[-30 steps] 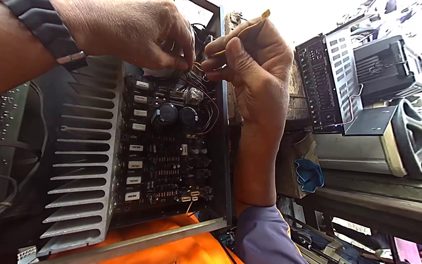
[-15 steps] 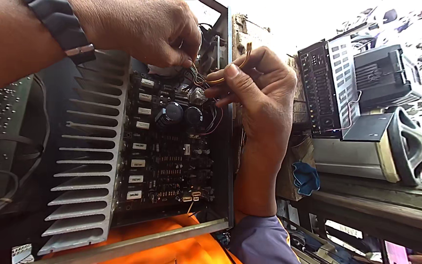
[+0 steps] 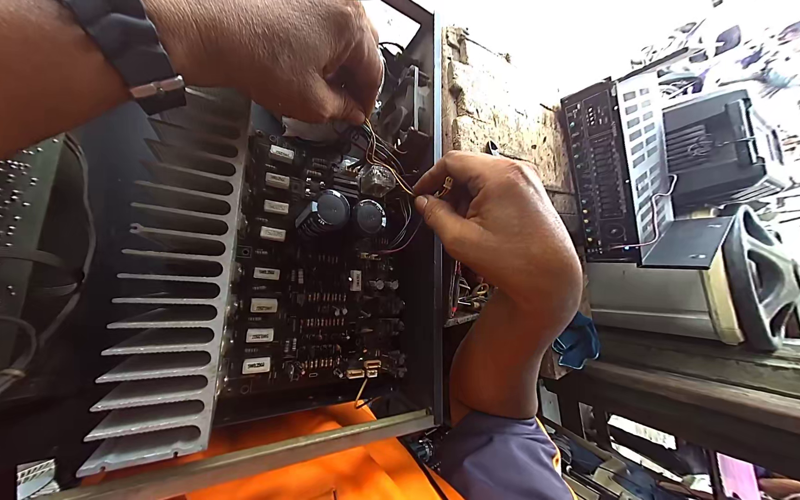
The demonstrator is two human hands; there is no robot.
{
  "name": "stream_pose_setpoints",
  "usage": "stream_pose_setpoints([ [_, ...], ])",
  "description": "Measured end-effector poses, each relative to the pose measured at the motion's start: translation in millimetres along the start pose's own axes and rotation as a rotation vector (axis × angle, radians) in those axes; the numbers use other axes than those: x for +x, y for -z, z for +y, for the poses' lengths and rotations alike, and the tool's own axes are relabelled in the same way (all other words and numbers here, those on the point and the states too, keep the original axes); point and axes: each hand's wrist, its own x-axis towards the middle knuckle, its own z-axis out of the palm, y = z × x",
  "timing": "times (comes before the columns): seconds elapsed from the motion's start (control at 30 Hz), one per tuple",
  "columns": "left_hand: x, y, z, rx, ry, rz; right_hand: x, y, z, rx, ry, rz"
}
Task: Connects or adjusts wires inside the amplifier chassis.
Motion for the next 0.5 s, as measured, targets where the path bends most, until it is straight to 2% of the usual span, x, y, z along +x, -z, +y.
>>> stream_pose_setpoints([
  [0.07,0,-1,-2,0.001,-0.028,0.002,5,3,8,0.182,0.122,0.0],
  [0.13,0,-1,-3,0.004,-0.056,0.023,13,0,12,0.534,0.232,0.044],
  [0.23,0,4,10,0.003,-0.021,0.103,24,-16,10,0.867,0.205,0.209],
  [0.33,1,9,33,-0.086,-0.026,0.25,29,-26,4,0.974,0.122,0.309],
  [0.37,0,12,41,-0.14,-0.032,0.246,30,-27,4,0.996,0.105,0.334],
  [0.5,-1,6,58,-0.134,0.021,0.074,33,-31,2,1.024,0.066,0.38],
])
